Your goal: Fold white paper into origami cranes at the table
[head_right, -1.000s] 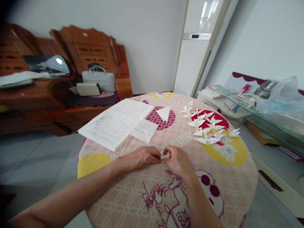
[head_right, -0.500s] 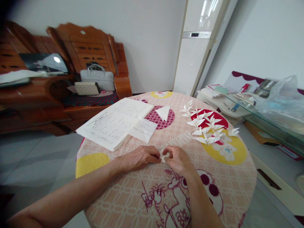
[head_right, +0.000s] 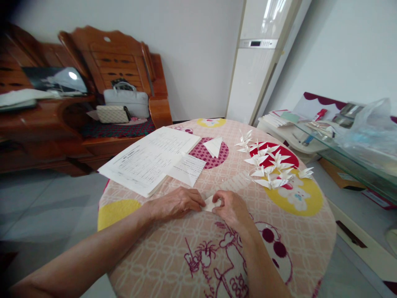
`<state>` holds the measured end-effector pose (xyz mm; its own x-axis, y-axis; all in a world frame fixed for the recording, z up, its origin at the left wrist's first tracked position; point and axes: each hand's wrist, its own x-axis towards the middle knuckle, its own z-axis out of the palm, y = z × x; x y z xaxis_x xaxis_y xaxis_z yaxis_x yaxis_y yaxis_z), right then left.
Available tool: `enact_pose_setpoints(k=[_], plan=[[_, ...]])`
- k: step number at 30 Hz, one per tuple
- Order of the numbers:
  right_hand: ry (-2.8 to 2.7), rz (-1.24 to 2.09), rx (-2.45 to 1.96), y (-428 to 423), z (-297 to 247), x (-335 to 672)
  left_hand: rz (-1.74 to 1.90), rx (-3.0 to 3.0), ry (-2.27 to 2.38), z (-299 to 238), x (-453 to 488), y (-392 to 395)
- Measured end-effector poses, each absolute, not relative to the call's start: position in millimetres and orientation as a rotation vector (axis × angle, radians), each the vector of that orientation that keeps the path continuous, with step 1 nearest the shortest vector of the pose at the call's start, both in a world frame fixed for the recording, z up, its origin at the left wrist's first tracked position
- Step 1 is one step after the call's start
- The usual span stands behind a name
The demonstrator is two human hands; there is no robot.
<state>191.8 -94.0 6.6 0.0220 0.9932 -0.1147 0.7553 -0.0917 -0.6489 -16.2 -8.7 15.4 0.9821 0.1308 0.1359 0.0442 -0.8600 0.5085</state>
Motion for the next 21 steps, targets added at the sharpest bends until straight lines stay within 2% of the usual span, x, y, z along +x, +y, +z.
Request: enact_pose_setpoints(k=[7,12,21], plan=[[-1.753,0.821,-1.868,-94,4,193,0.328,2.449,0.192,13,-23,-1],[-1.748,0.849,-1.859,-93,1,195,0.410,2.372,0.635,13,-13,1],[-1.740,0.855,-1.845,-93,3,196,0.198,2.127,0.826,7,26,5]])
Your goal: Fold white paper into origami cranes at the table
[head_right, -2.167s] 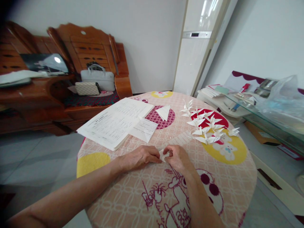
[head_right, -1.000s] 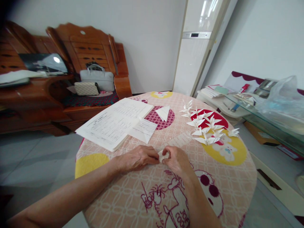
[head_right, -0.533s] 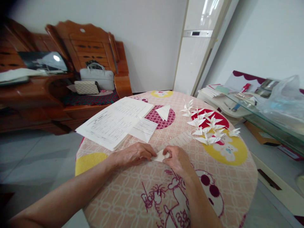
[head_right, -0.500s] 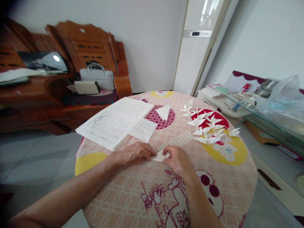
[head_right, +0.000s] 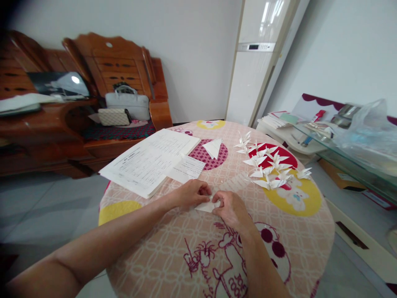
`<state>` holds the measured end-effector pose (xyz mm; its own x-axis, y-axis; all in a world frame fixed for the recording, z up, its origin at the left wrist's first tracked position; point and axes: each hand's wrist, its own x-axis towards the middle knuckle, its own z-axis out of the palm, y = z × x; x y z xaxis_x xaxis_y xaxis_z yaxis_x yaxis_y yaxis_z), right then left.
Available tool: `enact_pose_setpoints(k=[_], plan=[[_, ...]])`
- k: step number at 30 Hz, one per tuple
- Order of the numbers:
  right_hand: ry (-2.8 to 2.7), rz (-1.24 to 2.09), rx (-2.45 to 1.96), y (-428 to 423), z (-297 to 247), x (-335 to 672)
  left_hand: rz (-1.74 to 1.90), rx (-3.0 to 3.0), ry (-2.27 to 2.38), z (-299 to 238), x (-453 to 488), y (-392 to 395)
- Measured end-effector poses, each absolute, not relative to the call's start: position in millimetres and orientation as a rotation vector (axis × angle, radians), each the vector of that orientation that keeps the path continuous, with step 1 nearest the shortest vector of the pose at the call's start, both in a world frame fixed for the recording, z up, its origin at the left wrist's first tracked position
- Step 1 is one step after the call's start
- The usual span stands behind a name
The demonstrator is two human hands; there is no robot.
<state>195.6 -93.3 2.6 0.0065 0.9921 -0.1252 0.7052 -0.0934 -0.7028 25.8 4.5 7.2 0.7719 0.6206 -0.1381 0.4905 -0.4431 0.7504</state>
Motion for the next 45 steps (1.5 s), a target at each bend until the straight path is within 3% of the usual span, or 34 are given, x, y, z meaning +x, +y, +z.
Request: enact_pose_setpoints(k=[12,18,23,29,45], plan=[[-1.627,0.903,-1.802,-92,2,197,0.088,2.021,0.756,3,30,9],[-1.377,0.887,-1.733,-88,-4,206,0.339,1.690,0.807,-4,30,4],[-1.208,1.130,-1.482,-88,-2,199,0.564,1.444,0.697,0,32,-7],[-1.067,1.191,-1.291,-89,4,184,0.609,1.347,0.597,3,31,-11],[-1.042,1.262,-1.295,-90,2,181,0.712,1.393,0.622,6,27,-9]])
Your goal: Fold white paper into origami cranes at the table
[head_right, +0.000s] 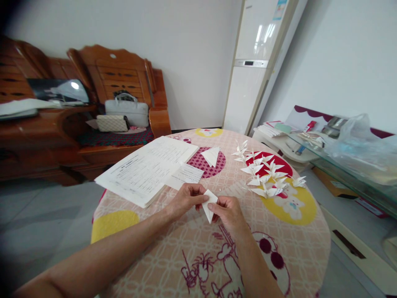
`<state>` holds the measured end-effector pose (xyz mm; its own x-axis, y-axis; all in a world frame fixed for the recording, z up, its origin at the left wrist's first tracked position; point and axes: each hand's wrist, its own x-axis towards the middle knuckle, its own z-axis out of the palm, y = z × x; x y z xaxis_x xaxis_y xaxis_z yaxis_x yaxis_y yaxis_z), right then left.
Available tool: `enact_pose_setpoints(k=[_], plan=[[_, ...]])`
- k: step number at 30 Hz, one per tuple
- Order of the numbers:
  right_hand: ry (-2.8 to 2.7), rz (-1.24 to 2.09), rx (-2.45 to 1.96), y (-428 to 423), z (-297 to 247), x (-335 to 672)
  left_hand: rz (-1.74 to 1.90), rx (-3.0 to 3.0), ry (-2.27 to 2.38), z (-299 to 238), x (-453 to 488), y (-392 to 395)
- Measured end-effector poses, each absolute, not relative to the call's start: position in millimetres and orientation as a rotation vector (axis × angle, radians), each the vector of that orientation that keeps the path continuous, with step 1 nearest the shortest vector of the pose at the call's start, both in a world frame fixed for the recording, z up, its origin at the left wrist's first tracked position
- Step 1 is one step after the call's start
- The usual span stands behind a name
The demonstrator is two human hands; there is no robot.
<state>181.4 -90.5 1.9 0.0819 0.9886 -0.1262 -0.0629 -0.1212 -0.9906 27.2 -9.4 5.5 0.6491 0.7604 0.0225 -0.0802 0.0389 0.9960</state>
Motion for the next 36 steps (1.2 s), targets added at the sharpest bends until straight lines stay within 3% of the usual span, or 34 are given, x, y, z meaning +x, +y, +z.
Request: enact_pose_setpoints(k=[10,17,36], plan=[[-0.954,1.301,-1.232,-91,2,178,0.802,1.567,0.667,10,26,-14],[-0.925,1.318,-1.247,-92,3,177,0.947,2.088,0.773,13,23,-21],[-0.919,1.311,-1.196,-91,4,181,0.883,2.593,0.315,16,16,-26]])
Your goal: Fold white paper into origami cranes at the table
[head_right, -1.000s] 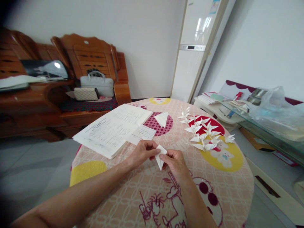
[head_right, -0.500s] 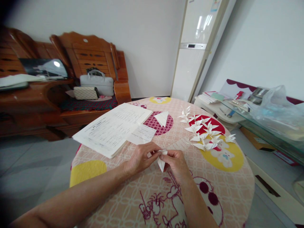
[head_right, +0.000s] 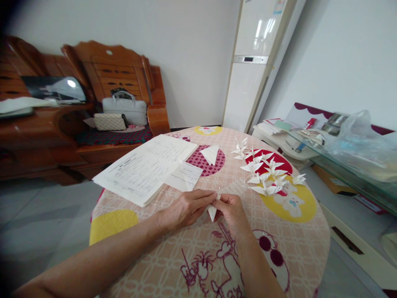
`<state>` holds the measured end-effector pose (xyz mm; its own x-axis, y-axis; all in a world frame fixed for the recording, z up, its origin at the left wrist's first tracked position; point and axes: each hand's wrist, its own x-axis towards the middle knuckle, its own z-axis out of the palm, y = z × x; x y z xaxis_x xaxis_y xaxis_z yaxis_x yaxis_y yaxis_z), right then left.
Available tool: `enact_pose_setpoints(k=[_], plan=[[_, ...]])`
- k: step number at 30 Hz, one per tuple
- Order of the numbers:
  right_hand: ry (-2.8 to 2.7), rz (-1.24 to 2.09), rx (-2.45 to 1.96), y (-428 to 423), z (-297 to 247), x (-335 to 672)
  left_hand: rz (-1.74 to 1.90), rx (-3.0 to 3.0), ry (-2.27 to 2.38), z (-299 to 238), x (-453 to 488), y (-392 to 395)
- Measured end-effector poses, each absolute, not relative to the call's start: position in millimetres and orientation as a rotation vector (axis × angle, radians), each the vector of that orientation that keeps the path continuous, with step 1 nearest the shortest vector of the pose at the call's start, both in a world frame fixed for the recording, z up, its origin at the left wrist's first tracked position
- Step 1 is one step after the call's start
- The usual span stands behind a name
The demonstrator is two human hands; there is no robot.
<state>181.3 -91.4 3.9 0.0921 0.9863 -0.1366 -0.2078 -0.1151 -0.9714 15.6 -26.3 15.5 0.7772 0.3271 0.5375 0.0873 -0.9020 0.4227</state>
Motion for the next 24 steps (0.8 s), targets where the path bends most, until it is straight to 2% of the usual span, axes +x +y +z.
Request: enact_pose_setpoints(k=[13,17,20,24], plan=[[-0.927,1.310,-1.124,-91,2,187,0.816,2.468,0.328,23,14,-24],[-0.950,1.276,-1.179,-89,0,186,0.818,2.228,0.341,22,14,-19],[-0.945,1.265,-1.207,-89,0,186,0.874,1.864,0.548,17,16,-10],[-0.942,1.272,-1.215,-90,2,185,0.756,1.463,0.664,10,17,-1]])
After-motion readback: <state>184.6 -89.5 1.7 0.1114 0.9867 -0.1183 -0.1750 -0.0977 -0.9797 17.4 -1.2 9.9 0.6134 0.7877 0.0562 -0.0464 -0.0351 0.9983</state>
